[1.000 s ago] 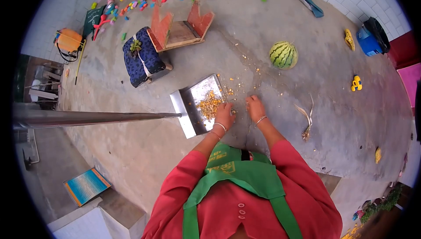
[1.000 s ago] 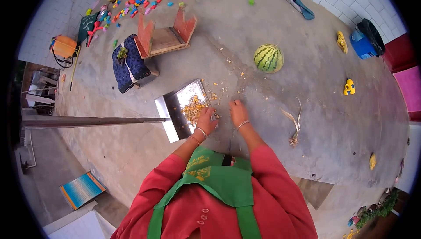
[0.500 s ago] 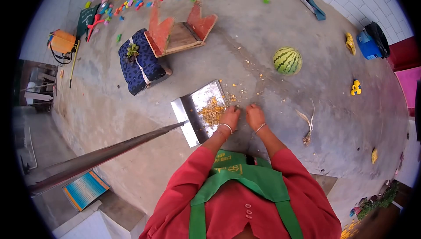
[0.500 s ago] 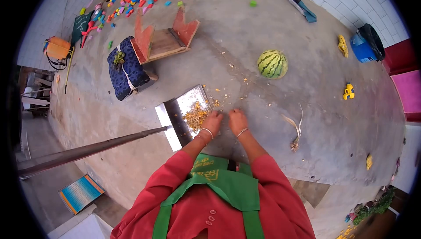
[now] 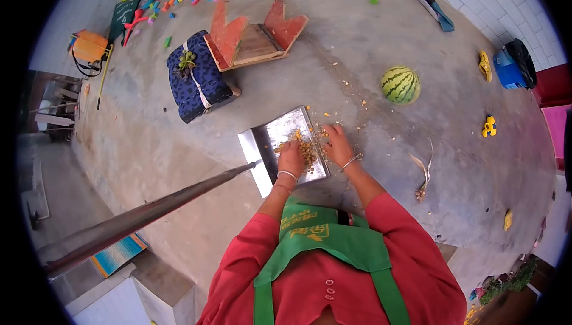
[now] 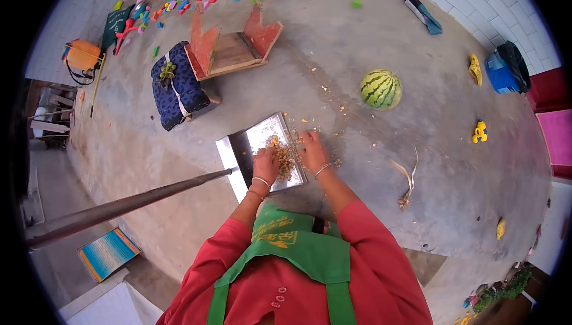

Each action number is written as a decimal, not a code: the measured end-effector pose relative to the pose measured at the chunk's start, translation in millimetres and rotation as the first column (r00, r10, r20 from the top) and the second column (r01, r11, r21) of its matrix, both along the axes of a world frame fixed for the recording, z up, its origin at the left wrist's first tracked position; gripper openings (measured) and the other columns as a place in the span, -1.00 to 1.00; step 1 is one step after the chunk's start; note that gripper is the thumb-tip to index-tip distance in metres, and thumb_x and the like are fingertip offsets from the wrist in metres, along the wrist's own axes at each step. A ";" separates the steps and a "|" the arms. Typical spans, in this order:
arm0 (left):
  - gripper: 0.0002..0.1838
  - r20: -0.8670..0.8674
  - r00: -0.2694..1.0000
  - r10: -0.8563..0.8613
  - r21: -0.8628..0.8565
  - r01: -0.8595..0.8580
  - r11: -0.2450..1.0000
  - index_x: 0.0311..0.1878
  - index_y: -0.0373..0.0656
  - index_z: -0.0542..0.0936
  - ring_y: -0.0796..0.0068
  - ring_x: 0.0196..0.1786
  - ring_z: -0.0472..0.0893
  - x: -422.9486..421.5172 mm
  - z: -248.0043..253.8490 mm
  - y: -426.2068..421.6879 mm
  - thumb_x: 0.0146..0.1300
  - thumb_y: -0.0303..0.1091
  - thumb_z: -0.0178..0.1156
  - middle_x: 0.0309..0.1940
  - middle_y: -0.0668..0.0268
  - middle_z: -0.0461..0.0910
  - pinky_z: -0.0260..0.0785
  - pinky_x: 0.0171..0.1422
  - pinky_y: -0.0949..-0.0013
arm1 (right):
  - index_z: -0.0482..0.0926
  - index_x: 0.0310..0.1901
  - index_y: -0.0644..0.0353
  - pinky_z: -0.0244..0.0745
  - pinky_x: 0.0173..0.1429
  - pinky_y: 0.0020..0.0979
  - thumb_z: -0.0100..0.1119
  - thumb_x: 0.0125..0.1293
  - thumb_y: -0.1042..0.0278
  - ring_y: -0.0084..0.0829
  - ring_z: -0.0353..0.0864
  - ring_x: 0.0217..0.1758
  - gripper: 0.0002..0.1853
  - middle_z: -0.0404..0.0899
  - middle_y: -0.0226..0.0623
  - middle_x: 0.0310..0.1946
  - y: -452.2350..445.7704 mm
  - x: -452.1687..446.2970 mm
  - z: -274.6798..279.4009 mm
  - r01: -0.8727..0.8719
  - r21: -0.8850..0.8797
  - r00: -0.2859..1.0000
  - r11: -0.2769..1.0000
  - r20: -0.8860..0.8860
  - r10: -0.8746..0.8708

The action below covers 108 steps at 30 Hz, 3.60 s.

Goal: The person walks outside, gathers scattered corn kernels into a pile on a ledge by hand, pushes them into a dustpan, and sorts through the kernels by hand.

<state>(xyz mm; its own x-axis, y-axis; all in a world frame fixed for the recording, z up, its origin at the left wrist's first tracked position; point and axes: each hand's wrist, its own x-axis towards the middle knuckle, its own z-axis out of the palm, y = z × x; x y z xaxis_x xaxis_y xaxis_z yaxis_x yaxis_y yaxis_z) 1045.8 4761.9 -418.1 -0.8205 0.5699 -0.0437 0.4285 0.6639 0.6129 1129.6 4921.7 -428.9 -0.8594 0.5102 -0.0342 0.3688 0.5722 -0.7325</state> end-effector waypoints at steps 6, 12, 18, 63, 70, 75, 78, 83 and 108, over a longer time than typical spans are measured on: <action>-0.81 0.118 0.990 -0.077 0.073 0.068 0.995 -0.23 -0.22 0.50 -0.08 -0.19 0.49 17.2 3.8 3.1 0.02 -0.53 0.09 -0.28 -0.02 0.47 0.37 -0.07 0.05 | 0.47 0.02 0.08 0.44 -0.01 -0.22 0.19 0.03 0.55 -0.11 0.48 -0.04 -0.55 0.41 -0.18 -0.08 1.2 -5.3 4.6 -0.159 0.073 0.982 0.985 0.118 0.150; -0.76 0.100 0.990 -0.098 0.122 0.085 0.989 -0.20 -0.23 0.50 -0.08 -0.16 0.48 5.0 -6.9 10.6 -0.01 -0.57 0.07 -0.26 -0.02 0.47 0.36 -0.03 0.06 | 0.51 -0.24 0.14 0.42 -0.08 -0.17 0.11 0.08 0.52 -0.10 0.48 -0.13 -0.82 0.45 -0.18 -0.27 -1.2 0.0 -14.9 -0.103 0.077 0.995 0.992 0.016 0.102; -0.67 -0.064 0.989 -0.130 0.232 0.142 0.962 -0.10 -0.21 0.52 -0.03 -0.09 0.46 -3.6 -15.7 35.2 0.00 -0.60 0.05 -0.17 0.01 0.45 0.35 0.05 0.13 | 0.50 -0.24 0.17 0.43 -0.07 -0.18 0.11 0.09 0.51 -0.06 0.48 -0.13 -0.84 0.45 -0.14 -0.26 1.6 7.4 -11.6 -0.047 0.064 0.999 0.997 0.015 0.047; -0.82 -0.327 0.886 -0.329 -0.341 0.214 0.915 -0.31 -0.05 0.56 0.18 -0.21 0.52 -84.7 -26.0 120.9 -0.02 -0.48 0.06 -0.38 0.25 0.54 0.25 -0.02 0.21 | 0.50 -0.27 0.24 0.46 -0.21 -0.20 0.14 0.09 0.48 -0.13 0.55 -0.29 -0.85 0.52 -0.10 -0.36 13.4 -23.2 2.0 -0.150 -0.214 0.989 0.965 -0.040 0.145; -0.88 -0.311 0.909 -0.278 -0.199 0.223 0.954 -0.32 -0.12 0.52 0.15 -0.17 0.46 -80.2 16.8 118.6 0.04 -0.51 0.05 -0.36 0.18 0.50 0.23 0.00 0.15 | 0.51 -0.13 0.20 0.46 -0.11 -0.19 0.12 0.13 0.47 -0.04 0.53 -0.19 -0.76 0.51 -0.06 -0.21 109.9 -60.8 -1.4 0.234 -0.085 0.964 0.968 -0.108 -0.243; -0.91 -0.249 0.928 -0.277 -0.141 0.248 0.958 -0.35 -0.16 0.51 0.14 -0.13 0.45 -58.7 24.0 72.4 0.05 -0.50 0.08 -0.31 0.19 0.49 0.25 0.00 0.17 | 0.48 -0.10 0.19 0.46 -0.07 -0.15 0.10 0.12 0.48 -0.01 0.52 -0.13 -0.74 0.47 -0.03 -0.12 151.7 -87.4 0.4 0.204 0.106 0.977 0.973 -0.079 -0.196; -0.86 -0.277 0.914 -0.297 -0.134 0.270 0.954 -0.32 -0.17 0.52 0.14 -0.10 0.45 -44.4 21.8 62.9 0.00 -0.52 0.10 -0.26 0.19 0.50 0.28 -0.01 0.16 | 0.50 -0.15 0.15 0.45 -0.09 -0.13 0.11 0.13 0.44 -0.01 0.52 -0.17 -0.78 0.49 -0.12 -0.25 158.8 -90.8 -18.0 0.125 0.141 0.991 0.982 0.022 -0.129; -0.80 -0.032 0.917 -0.398 -0.015 0.397 0.918 -0.26 -0.21 0.53 0.03 -0.10 0.47 -21.1 9.5 85.0 -0.03 -0.57 0.15 -0.21 0.10 0.51 0.34 0.03 0.14 | 0.53 -0.27 0.20 0.49 -0.19 -0.25 0.09 0.13 0.48 -0.10 0.58 -0.30 -0.88 0.58 -0.16 -0.39 169.3 -63.0 -17.6 0.180 0.107 0.978 0.978 0.086 -0.190; -0.79 0.067 0.971 -0.230 0.150 0.218 0.964 -0.26 -0.21 0.52 0.00 -0.18 0.50 -4.1 -18.4 53.3 -0.04 -0.57 0.15 -0.33 0.06 0.51 0.37 -0.06 0.13 | 0.51 -0.30 0.15 0.47 -0.18 -0.17 0.15 0.02 0.51 -0.04 0.55 -0.29 -0.84 0.48 -0.12 -0.31 130.5 32.8 -17.6 0.122 -0.158 0.991 0.980 0.081 -0.110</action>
<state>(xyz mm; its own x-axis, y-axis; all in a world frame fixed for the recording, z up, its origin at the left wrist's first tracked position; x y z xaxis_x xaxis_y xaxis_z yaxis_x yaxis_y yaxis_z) 1041.7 4815.2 -436.6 -0.6683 0.7438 -0.0123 0.4999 0.4613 0.7330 1162.5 5052.2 -446.5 -0.7869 0.5890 -0.1842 0.4808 0.3980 -0.7813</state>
